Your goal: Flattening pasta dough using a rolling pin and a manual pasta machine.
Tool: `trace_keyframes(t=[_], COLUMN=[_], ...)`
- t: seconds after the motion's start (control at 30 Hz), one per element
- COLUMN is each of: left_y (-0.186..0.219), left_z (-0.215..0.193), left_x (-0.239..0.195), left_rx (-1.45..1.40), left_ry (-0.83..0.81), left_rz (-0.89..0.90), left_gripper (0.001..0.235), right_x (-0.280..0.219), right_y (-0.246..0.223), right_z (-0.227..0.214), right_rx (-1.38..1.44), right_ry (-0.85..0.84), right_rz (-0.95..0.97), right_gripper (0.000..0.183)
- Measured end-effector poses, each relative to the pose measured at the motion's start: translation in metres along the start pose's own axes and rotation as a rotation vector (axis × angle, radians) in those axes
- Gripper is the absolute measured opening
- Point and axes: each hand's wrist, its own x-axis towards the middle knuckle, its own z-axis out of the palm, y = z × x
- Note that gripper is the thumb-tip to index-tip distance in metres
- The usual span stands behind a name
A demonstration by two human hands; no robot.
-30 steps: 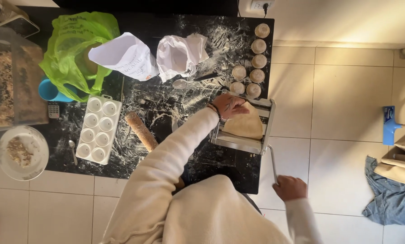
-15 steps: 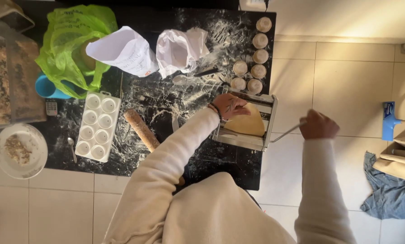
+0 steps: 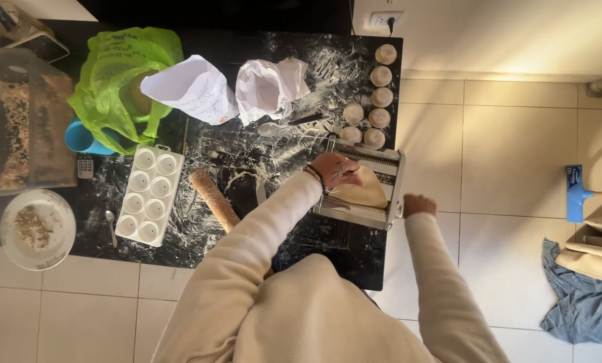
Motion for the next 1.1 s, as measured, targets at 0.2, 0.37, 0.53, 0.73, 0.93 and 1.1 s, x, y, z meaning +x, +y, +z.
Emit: trace_keyframes(t=[0.2, 0.37, 0.53, 0.73, 0.93, 1.1], left_y=[-0.016, -0.018, -0.013, -0.006, 0.008, 0.016], left_z=[0.012, 0.007, 0.005, -0.004, -0.007, -0.013], left_x=[0.010, 0.010, 0.004, -0.005, -0.012, -0.019], left_rx=[-0.007, 0.006, 0.000, -0.029, 0.038, -0.016], left_ry=[-0.225, -0.208, -0.186, -0.239, -0.249, -0.224], left_rz=[-0.091, -0.072, -0.068, -0.085, -0.162, -0.230], left_gripper=[0.057, 0.058, 0.058, 0.062, 0.060, 0.058], right_x=[-0.085, -0.169, -0.199, -0.162, -0.067, -0.004], right_y=[-0.007, 0.014, 0.052, 0.072, 0.070, 0.043], right_z=[0.027, 0.002, -0.034, -0.108, -0.139, -0.152], right_rx=[0.054, 0.186, 0.288, 0.271, 0.122, 0.130], right_ry=[-0.229, -0.226, -0.153, 0.315, 0.514, 0.164], right_rz=[-0.041, -0.073, -0.085, -0.051, 0.048, 0.054], right_gripper=[0.027, 0.018, 0.016, 0.023, 0.016, 0.023])
